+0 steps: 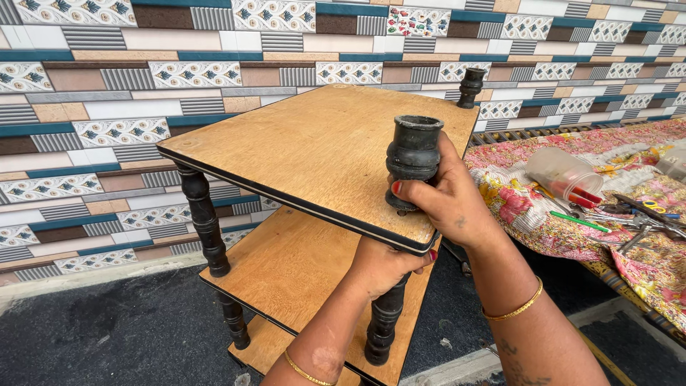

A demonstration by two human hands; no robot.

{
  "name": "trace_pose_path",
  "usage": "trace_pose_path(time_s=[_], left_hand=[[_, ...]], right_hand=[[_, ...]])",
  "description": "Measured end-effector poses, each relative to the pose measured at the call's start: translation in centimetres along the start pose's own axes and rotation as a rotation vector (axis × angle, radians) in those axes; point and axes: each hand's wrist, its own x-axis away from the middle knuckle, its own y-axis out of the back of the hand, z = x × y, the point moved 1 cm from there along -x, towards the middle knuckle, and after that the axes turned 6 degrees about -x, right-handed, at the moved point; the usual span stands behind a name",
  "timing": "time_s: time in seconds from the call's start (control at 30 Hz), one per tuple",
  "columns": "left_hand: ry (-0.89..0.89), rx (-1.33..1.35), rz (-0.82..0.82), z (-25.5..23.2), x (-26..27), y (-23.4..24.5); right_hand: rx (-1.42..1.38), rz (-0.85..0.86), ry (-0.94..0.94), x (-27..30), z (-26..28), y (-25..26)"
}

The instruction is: The person assembles a small wooden table by inserting and screwing black turned legs into pre-drilled holes on the tabletop. They handle each leg individually, aligning and tightening them by hand.

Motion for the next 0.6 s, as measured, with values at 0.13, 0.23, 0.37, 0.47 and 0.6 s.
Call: trace_pose_path(time_s=[0.13, 0.23, 0.37, 0.47, 0.6], left_hand=[[-0.023, 0.022, 0.008, 0.3, -0.2, 0.1], [-0.068, 0.018, 0.018, 0.5, -0.1, 0.1], [-0.085, 0.066, 0.015, 0.5, 0.1, 0.0], [-0.12, 0.024, -0.021, 0.2, 0.1, -0.2], [-0.353, 0.017, -0.041, 0.2, 0.4, 0.0]], right_hand=[[-0.049, -0.015, -0.029, -0.5, -0.1, 0.1], [-0.098, 0.007, -0.021, -0.6, -0.2, 0.2], [0.009, -0.053, 0.035, 0.1, -0.3, 0.2], [0.273, -0.153, 0.154, 0.9, 0.1, -0.3], [0.244, -0.124, 0.181, 1.3, 1.0, -1.0]])
